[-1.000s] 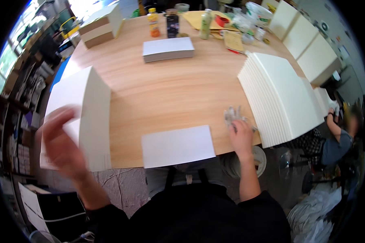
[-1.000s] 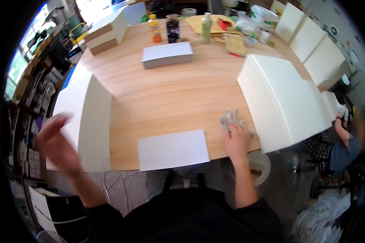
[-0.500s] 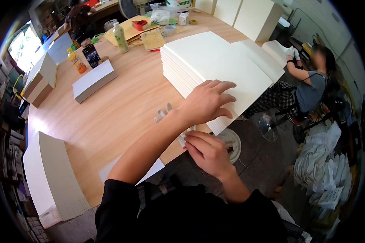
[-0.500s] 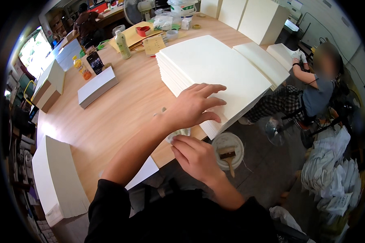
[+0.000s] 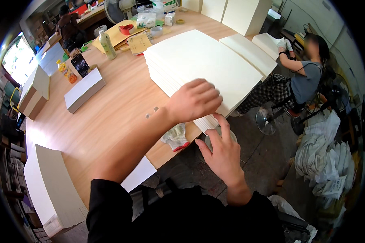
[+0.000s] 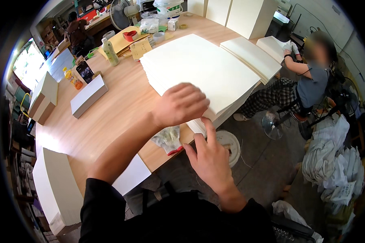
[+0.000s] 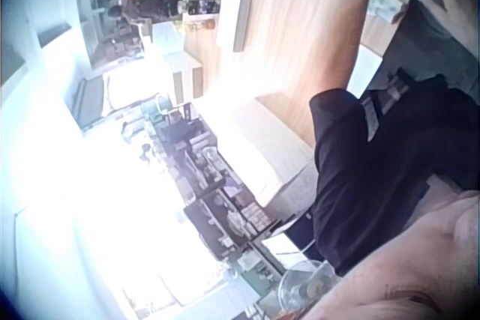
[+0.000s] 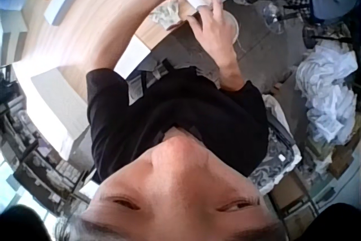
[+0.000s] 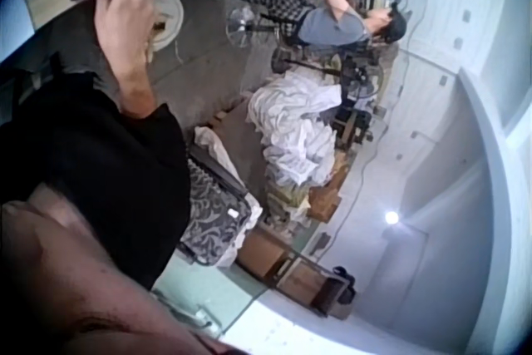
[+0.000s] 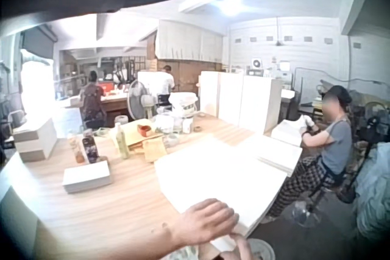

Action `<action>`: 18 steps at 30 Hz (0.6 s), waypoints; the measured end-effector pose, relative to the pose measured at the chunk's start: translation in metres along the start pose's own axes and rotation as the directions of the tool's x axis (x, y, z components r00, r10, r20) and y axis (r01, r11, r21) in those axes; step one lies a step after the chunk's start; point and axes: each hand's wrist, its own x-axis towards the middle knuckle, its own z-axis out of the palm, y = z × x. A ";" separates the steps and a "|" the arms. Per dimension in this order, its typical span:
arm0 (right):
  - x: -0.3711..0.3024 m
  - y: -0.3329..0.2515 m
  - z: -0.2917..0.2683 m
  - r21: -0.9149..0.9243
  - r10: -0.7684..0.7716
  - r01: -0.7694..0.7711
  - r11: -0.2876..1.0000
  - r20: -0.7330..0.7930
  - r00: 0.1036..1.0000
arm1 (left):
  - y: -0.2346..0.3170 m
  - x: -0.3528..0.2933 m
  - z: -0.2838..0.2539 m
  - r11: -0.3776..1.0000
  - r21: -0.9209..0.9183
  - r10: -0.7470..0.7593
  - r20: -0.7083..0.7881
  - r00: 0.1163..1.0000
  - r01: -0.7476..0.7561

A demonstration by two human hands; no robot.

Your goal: The person repeatedly inserts a white cover into a paper booklet, aligns the edges, and stacks the finished unit. They occasionally use a brush to sweep the edges of a stack of booklets. The process is repeated multiple times throughout the clip.

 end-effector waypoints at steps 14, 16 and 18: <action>-0.016 0.027 0.019 0.855 0.273 -0.105 0.508 -0.045 0.961 | -0.038 -0.074 -0.084 0.308 -0.694 -0.886 0.041 0.463 0.651; -0.014 0.025 0.015 0.918 0.364 -0.240 -0.316 0.351 0.863 | -0.037 -0.102 -0.131 0.236 -0.754 -0.832 0.169 0.529 0.613; 0.001 0.009 0.013 0.812 0.236 -0.405 -0.421 0.529 0.815 | -0.023 -0.124 -0.179 0.124 -0.779 -0.812 0.276 0.514 0.615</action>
